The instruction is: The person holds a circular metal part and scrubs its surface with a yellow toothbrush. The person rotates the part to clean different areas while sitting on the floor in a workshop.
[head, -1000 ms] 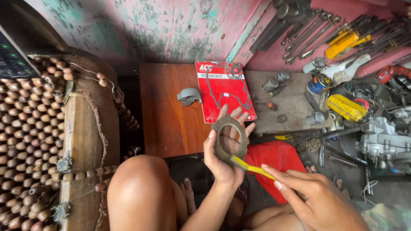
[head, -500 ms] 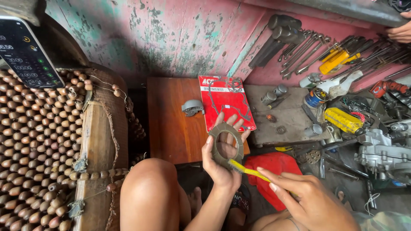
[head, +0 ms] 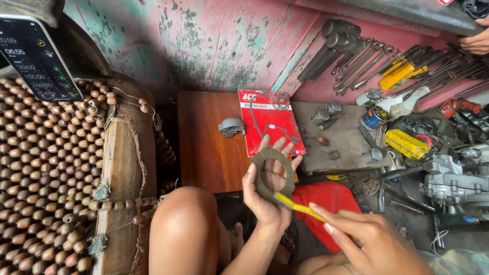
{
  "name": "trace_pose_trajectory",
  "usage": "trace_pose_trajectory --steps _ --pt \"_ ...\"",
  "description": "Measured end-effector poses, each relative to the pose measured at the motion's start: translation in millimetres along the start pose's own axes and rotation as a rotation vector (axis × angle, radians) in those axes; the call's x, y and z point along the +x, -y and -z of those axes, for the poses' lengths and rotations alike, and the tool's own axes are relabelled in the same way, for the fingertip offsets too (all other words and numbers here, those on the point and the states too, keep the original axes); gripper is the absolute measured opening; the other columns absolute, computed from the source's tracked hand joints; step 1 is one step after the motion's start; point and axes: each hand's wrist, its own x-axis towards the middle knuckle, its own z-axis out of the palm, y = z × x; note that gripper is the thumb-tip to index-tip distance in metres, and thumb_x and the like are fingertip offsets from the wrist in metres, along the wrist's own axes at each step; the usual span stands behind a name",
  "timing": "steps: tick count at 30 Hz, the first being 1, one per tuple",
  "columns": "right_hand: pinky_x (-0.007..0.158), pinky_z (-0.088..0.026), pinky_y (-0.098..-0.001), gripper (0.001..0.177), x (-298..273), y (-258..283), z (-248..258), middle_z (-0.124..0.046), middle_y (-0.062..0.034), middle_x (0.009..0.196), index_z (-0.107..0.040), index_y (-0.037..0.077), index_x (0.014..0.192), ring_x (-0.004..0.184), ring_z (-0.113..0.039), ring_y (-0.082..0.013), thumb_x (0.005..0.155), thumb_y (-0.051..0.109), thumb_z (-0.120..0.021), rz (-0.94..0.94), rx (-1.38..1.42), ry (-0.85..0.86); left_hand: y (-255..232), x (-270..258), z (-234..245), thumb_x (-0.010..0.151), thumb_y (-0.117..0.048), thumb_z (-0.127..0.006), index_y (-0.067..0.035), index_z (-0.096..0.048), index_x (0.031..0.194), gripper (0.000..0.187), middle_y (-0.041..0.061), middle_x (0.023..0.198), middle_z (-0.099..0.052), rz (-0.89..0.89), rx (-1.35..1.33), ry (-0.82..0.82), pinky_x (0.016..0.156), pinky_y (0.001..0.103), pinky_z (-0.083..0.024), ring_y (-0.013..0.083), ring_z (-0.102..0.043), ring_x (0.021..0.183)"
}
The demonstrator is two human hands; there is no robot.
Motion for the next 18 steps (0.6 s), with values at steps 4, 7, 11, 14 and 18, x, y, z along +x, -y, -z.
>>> trace_pose_trajectory --steps 4,7,11,14,18 --pt "0.083 -0.058 -0.0342 0.042 7.9 -10.7 -2.0 -0.082 0.0017 0.121 -0.072 0.022 0.132 0.102 -0.081 -0.016 0.091 0.021 -0.061 0.041 -0.003 -0.117 -1.8 2.5 2.0 0.088 -0.042 -0.05 0.0 -0.048 0.151 0.075 0.029 0.136 -0.06 -0.03 0.015 0.009 0.102 0.054 -0.05 0.0392 -0.059 0.127" --pt "0.072 -0.056 -0.0293 0.052 6.4 -2.0 -2.1 -0.079 0.0067 0.085 -0.061 0.033 0.146 0.071 -0.077 -0.0151 0.094 0.031 -0.056 0.02 0.008 0.042 -1.1 2.2 3.9 0.089 -0.042 -0.05 -0.001 -0.046 0.152 0.076 0.03 0.139 -0.059 -0.026 0.002 0.016 0.105 0.056 -0.048 0.0396 -0.057 0.13" --pt "0.094 -0.056 -0.0296 0.044 17.6 -8.5 -5.0 -0.077 -0.0031 0.131 -0.069 0.017 0.136 0.111 -0.079 -0.0122 0.092 0.02 -0.061 0.126 0.12 -0.073 -1.8 3.1 5.3 0.092 -0.041 -0.048 0.001 -0.047 0.151 0.072 0.031 0.138 -0.059 -0.074 0.005 0.046 0.103 0.057 -0.049 0.0408 -0.059 0.128" --pt "0.097 -0.053 -0.0305 0.043 23.5 -7.0 -2.3 -0.076 -0.0032 0.132 -0.068 0.014 0.135 0.115 -0.077 -0.0146 0.094 0.019 -0.058 0.109 0.1 -0.087 -1.9 6.0 4.7 0.09 -0.041 -0.051 0.001 -0.049 0.149 0.072 0.031 0.137 -0.06 -0.066 0.01 0.015 0.104 0.057 -0.049 0.0406 -0.059 0.127" --pt "0.089 -0.056 -0.0287 0.045 26.3 -11.0 -1.4 -0.08 -0.0013 0.126 -0.066 0.015 0.138 0.105 -0.081 -0.0135 0.094 0.021 -0.058 0.152 0.14 -0.029 -2.5 9.5 6.6 0.09 -0.041 -0.049 0.003 -0.045 0.152 0.075 0.032 0.138 -0.057 -0.08 -0.008 -0.003 0.102 0.059 -0.05 0.0434 -0.056 0.128"
